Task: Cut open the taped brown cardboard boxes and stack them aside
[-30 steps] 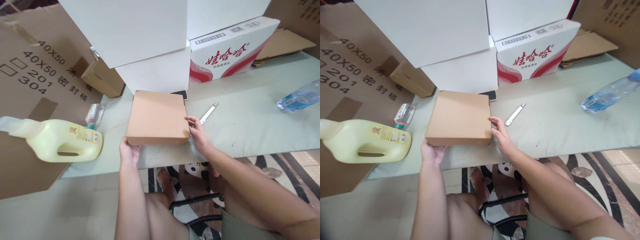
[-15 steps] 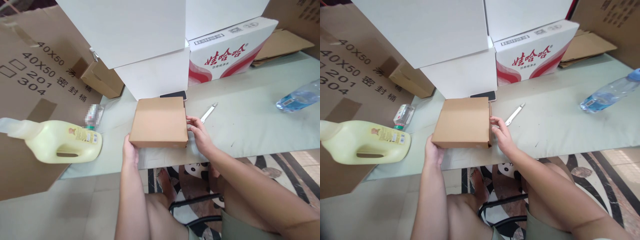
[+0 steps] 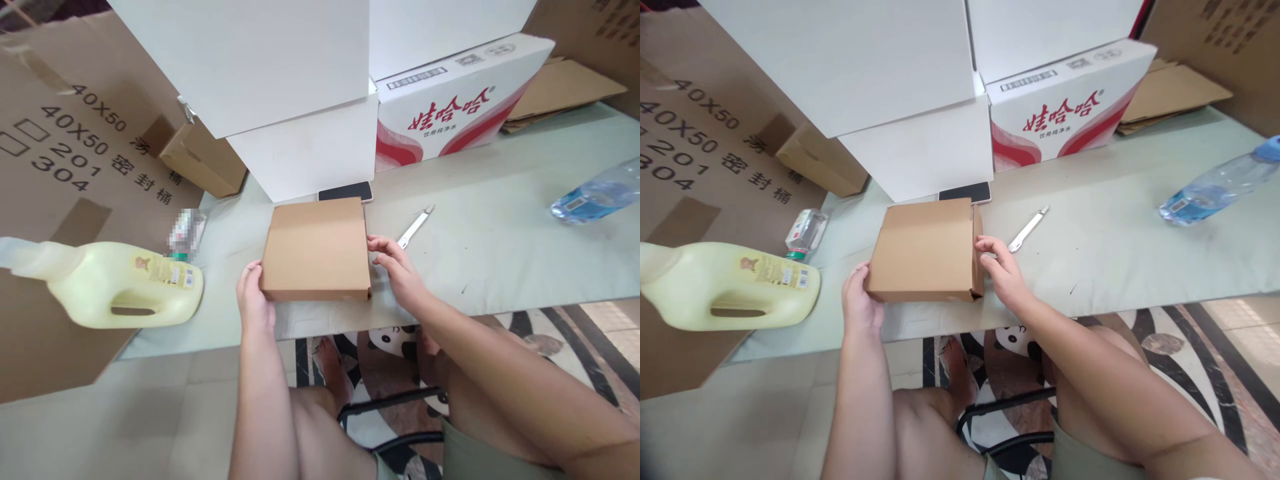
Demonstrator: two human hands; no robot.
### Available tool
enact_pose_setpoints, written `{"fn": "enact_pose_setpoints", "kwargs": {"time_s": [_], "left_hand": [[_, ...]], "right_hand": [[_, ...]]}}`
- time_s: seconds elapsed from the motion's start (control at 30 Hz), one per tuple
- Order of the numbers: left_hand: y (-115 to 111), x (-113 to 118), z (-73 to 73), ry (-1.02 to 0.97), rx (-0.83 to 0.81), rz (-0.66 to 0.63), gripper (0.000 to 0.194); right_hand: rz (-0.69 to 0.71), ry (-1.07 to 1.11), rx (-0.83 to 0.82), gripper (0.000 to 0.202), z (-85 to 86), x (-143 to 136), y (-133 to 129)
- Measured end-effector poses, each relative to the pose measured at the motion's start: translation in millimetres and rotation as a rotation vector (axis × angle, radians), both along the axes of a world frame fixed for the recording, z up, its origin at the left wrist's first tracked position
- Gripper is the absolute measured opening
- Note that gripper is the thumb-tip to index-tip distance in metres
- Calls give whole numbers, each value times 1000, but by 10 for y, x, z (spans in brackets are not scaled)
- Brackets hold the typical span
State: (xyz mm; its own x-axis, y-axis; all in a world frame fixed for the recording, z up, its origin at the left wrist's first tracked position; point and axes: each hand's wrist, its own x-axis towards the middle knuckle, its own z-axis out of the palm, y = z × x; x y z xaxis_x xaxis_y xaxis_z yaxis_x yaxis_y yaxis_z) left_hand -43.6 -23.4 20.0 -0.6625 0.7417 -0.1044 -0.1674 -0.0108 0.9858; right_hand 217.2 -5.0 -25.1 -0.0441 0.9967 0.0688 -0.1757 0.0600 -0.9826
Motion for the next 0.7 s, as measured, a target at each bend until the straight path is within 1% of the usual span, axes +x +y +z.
{"fn": "enact_pose_setpoints", "kwargs": {"time_s": [0.17,0.47,0.7], "left_hand": [[-7,24,34,13,-27,1,31],[-1,33,24,-26,-31,16,36],[10,33,-4,-13,-25,11,34]], "right_hand": [[5,-49,0,15,1,8,-1],[19,-87,-4,14,31,18,-9],[23,-101,-16,14,41,14,-6]]}}
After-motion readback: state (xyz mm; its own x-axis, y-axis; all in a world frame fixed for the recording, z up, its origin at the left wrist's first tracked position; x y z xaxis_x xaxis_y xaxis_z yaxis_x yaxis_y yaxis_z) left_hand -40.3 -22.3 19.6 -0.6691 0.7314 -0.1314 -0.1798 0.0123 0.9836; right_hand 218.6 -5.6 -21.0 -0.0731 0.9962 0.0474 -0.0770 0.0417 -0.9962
